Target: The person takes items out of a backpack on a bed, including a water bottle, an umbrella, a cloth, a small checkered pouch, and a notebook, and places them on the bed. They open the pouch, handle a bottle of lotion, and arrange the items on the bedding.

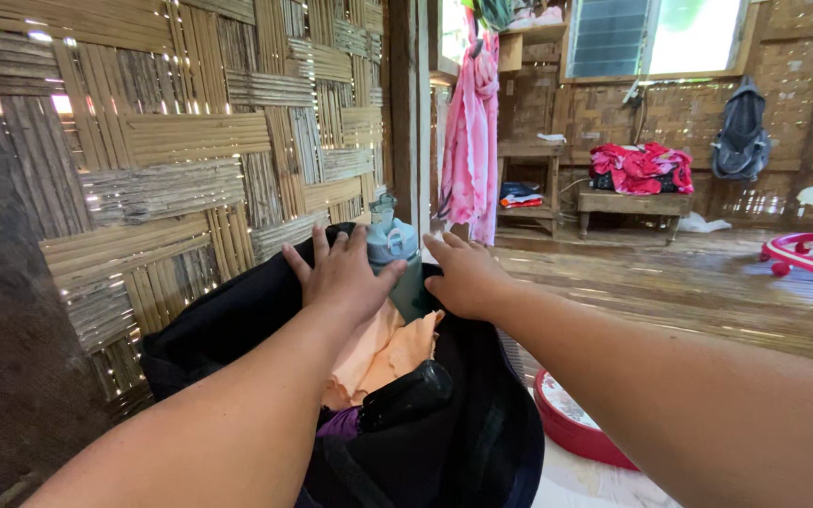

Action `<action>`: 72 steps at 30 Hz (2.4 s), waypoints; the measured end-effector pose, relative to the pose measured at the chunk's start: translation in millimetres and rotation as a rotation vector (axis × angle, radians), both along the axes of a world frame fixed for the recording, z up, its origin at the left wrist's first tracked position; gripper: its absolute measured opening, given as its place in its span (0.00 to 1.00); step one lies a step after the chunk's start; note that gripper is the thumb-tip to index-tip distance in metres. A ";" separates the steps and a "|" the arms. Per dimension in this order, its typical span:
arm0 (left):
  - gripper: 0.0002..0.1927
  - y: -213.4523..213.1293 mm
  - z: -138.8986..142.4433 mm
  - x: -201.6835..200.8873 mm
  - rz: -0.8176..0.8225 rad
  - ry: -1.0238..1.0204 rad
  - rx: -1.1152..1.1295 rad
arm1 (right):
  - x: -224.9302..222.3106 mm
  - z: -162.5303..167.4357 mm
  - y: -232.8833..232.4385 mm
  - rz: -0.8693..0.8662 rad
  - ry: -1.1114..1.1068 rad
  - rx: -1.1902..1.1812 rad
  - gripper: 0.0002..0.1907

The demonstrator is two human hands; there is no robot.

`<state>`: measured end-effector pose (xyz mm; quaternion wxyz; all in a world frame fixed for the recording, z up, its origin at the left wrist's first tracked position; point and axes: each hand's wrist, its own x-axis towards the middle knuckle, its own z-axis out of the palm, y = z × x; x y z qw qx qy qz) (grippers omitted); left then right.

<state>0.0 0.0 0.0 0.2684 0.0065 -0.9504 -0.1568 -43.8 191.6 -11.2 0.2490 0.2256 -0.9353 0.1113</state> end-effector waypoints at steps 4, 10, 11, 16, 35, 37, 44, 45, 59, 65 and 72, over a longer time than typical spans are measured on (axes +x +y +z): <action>0.46 7.8 -15.8 -22.3 -0.042 0.068 0.031 | -17.2 -10.2 -2.4 0.001 -0.047 0.002 0.41; 0.45 7.3 -43.3 -56.7 -0.034 0.106 0.106 | -46.5 -39.1 -13.0 0.071 0.036 -0.108 0.40; 0.45 6.1 -46.9 -59.7 -0.027 0.111 0.116 | -47.9 -43.0 -14.6 0.076 0.040 -0.131 0.40; 0.47 -3.0 -52.0 -68.1 -0.081 0.201 0.136 | -46.6 -50.2 -21.9 0.056 0.003 -0.208 0.47; 0.36 -83.0 -85.2 -32.2 -0.276 0.555 0.049 | -16.8 -29.7 -101.5 0.339 0.031 -0.845 0.41; 0.34 -87.7 -90.6 -19.6 -0.202 0.274 0.049 | -6.8 -24.9 -98.9 0.341 -0.003 -0.928 0.39; 0.36 -109.7 -97.2 42.0 -0.162 -0.205 -0.063 | 60.4 -24.0 -97.0 0.240 -0.089 -1.145 0.33; 0.37 -110.8 -97.2 49.8 -0.162 -0.196 -0.075 | 69.1 -22.4 -97.0 0.296 -0.028 -1.154 0.32; 0.35 -116.5 -106.4 159.9 -0.245 -0.143 -0.034 | 213.3 -36.7 -58.2 0.429 0.279 -1.389 0.27; 0.34 -62.1 -99.5 195.3 -0.237 -0.057 0.008 | 260.4 -37.5 8.3 0.438 0.250 -1.433 0.22; 0.31 50.0 -80.4 232.4 -0.307 0.199 0.055 | 302.6 -28.0 120.9 0.322 0.250 -1.314 0.25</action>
